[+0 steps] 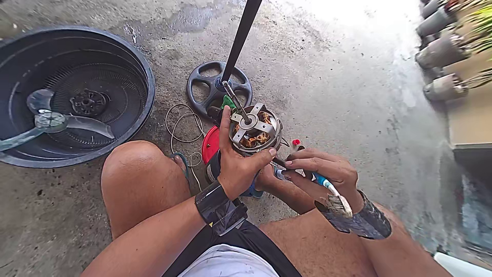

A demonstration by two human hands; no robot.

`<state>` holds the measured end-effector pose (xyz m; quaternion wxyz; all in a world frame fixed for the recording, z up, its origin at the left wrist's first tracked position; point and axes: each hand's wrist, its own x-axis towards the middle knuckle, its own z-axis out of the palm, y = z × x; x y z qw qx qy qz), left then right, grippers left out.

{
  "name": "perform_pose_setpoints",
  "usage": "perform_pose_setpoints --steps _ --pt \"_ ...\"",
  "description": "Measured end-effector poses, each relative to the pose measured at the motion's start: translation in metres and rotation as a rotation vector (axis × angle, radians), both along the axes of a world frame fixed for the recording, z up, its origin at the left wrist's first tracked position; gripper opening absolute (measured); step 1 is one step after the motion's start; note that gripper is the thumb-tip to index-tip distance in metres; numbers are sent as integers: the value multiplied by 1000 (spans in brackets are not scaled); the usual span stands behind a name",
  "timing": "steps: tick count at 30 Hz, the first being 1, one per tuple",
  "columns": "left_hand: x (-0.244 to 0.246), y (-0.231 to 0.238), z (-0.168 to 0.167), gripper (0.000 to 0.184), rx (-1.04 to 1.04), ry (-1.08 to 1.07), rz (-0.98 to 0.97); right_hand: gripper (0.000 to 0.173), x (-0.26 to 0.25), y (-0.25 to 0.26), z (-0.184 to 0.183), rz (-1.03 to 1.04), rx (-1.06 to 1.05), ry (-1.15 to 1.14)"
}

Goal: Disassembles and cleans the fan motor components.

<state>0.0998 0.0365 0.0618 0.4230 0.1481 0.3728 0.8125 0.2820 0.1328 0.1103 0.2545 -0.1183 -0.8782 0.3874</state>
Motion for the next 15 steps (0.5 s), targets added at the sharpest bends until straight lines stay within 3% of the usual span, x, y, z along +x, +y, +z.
perform_pose_setpoints --steps 9,15 --pt "0 0 -1 123 17 -19 8 27 1 0 2 49 66 -1" --pt "0 0 0 122 21 -16 9 20 2 2 0 11 78 4"
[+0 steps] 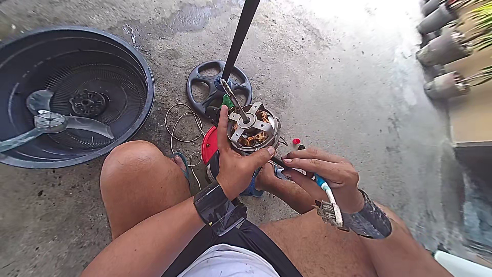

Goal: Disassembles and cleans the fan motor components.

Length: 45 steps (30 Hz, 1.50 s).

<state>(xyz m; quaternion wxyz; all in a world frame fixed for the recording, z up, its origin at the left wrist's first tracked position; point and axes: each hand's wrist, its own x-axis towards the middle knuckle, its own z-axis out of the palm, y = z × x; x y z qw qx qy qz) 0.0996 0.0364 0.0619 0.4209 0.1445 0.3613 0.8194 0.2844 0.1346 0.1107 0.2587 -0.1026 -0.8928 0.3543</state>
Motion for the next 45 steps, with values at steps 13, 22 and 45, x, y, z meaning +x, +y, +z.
perform_pose_setpoints --steps 13,22,45 --pt "0 0 8 123 -64 -76 11 19 -6 -8 -4 -28 -61 34" --pt "-1 7 13 125 -140 -162 -3 27 -11 -2 0 -99 -67 -12" --pt "-3 7 13 127 -198 -82 -12 29 4 11 10 -150 -407 -98"
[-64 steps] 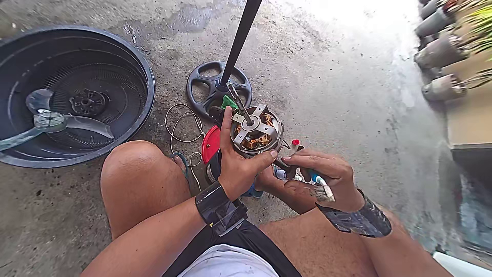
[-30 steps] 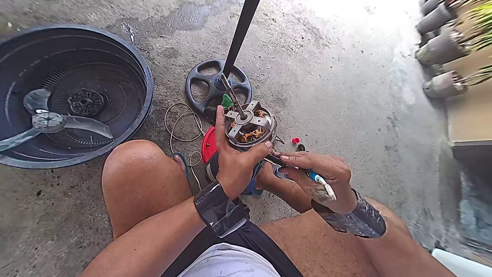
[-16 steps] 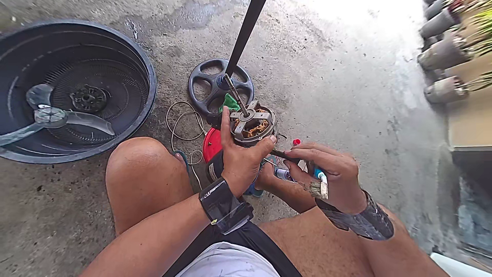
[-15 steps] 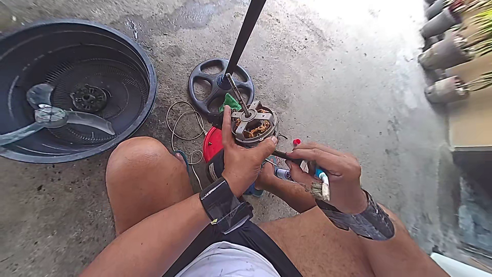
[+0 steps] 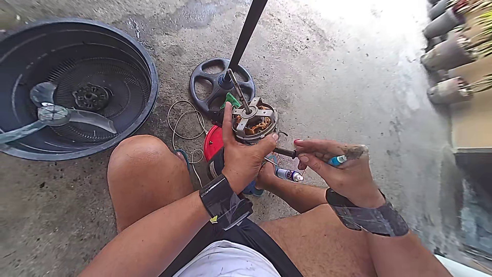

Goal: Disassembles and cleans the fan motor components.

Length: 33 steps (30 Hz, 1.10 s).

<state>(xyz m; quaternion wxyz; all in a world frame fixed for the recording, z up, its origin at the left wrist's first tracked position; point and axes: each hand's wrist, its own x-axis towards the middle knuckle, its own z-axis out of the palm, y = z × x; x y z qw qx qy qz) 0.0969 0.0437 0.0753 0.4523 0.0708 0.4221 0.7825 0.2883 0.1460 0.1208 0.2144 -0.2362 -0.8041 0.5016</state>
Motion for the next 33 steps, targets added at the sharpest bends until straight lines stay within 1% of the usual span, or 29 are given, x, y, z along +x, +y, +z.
perform_pose_setpoints --steps 2,5,12,15,18,20,23,25,26,27,29,30,31,33 --pt "0 0 0 127 6 -8 2 22 -1 0 -2 -7 -15 18" --pt "0 -1 0 127 0 6 4 17 -4 -2 -5 -14 -20 41" --pt "1 -3 -1 129 -25 -7 -15 14 -8 -8 -9 -23 50 18" --pt "0 -3 0 127 -15 -43 -12 15 -8 -11 -9 -47 26 50" --pt "0 -1 0 127 -19 -32 -10 15 -10 -9 -7 -44 45 25" --pt "-1 0 -1 126 -16 -36 -8 19 -10 -7 -5 -32 28 16" --pt "-5 2 -1 121 -25 -85 -24 34 -6 0 4 -37 -49 32" --pt "-11 2 -2 113 -54 -151 -51 38 -1 7 11 -80 -27 37" --pt "-15 2 -3 105 -71 -201 -77 40 2 10 15 -111 7 19" --pt "-19 2 -4 92 -86 -264 -107 41 6 14 18 -137 54 -13" --pt "-28 3 -3 54 -118 -417 -162 41 14 22 20 -169 180 -103" --pt "-32 3 -2 42 -141 -481 -190 39 18 25 20 -171 255 -148" --pt "-35 3 -1 44 -157 -534 -218 38 21 27 19 -157 320 -183" --pt "-38 3 -1 50 -169 -608 -230 38 25 30 16 -100 388 -217"
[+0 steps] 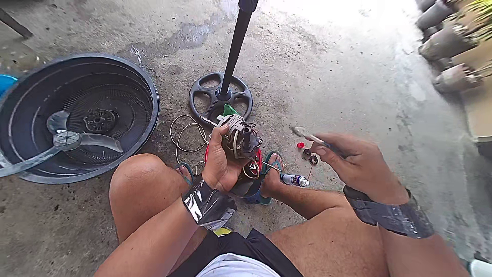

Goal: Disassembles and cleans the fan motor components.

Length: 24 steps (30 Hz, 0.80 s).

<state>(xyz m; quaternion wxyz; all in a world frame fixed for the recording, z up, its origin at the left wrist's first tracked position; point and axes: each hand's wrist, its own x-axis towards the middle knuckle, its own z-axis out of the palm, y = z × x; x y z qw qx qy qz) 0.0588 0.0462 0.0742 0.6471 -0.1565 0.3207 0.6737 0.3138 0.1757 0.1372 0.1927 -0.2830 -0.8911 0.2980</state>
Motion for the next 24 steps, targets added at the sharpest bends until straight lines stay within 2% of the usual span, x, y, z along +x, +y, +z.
perform_pose_setpoints --steps 3,6,12,19,24 --pt "0 -3 -2 44 34 -9 15 30 -1 -2 0 88 42 0" --pt "4 -8 -7 34 185 1 34 26 0 -6 2 109 39 53" --pt "8 -13 -18 40 532 66 10 25 6 -8 7 69 57 78" --pt "11 -13 -19 47 628 116 7 25 10 -9 10 48 77 70" --pt "11 -8 -25 52 624 142 13 26 11 -8 8 51 92 65"
